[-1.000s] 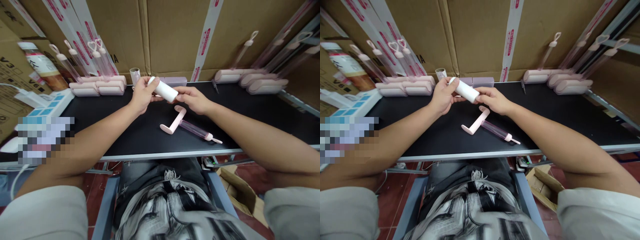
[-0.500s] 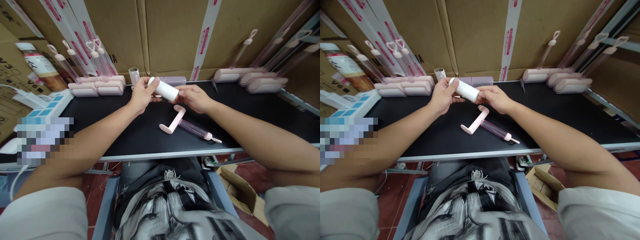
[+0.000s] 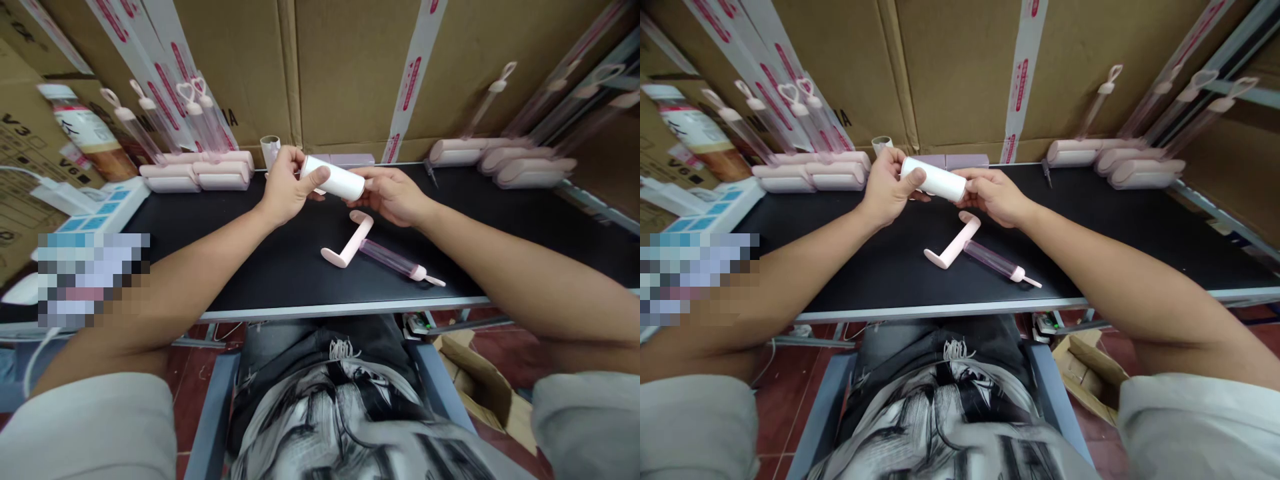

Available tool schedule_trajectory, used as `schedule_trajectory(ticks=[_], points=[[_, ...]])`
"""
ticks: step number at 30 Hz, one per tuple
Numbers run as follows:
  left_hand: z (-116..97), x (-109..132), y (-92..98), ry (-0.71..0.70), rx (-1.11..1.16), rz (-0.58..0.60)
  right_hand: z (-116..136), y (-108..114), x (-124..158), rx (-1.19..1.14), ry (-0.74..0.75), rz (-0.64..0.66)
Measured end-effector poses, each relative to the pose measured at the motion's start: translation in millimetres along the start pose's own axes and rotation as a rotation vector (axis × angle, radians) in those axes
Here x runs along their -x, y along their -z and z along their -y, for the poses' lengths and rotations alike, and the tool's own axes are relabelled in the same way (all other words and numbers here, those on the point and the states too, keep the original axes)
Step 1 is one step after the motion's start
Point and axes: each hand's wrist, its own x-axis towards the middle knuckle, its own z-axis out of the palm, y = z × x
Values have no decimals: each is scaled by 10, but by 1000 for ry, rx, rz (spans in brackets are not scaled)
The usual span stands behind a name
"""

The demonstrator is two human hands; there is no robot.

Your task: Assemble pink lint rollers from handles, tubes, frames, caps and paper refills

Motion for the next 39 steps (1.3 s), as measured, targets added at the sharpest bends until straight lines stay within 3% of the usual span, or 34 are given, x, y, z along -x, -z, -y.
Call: schedule_trajectory(ticks=[6, 14, 19, 23, 26, 29, 31, 35, 39], points=[[96, 7, -18, -36, -40, -53, -7, 29, -19, 3, -12, -30], [35, -2, -16, 101, -1, -171, 42, 197, -103, 27, 64, -158], [-44, 1, -28, 182, 46, -224, -31, 278, -184, 61, 30, -212], [-90, 4, -42, 226, 75, -248, -165, 326, -238, 437, 126, -259], [-138, 15, -56, 243, 96, -249, -206, 393, -234, 812, 187, -151], [-185, 30, -78, 260, 112, -232, -210, 441, -210, 987, 191, -4], [-209, 44, -107, 267, 110, -225, -213, 443, -200, 931, 212, 33], [-248, 98, -208, 327, 111, -189, -217, 370, -191, 607, 292, 53], [-299, 153, -294, 399, 119, -123, -190, 280, -186, 481, 340, -8]])
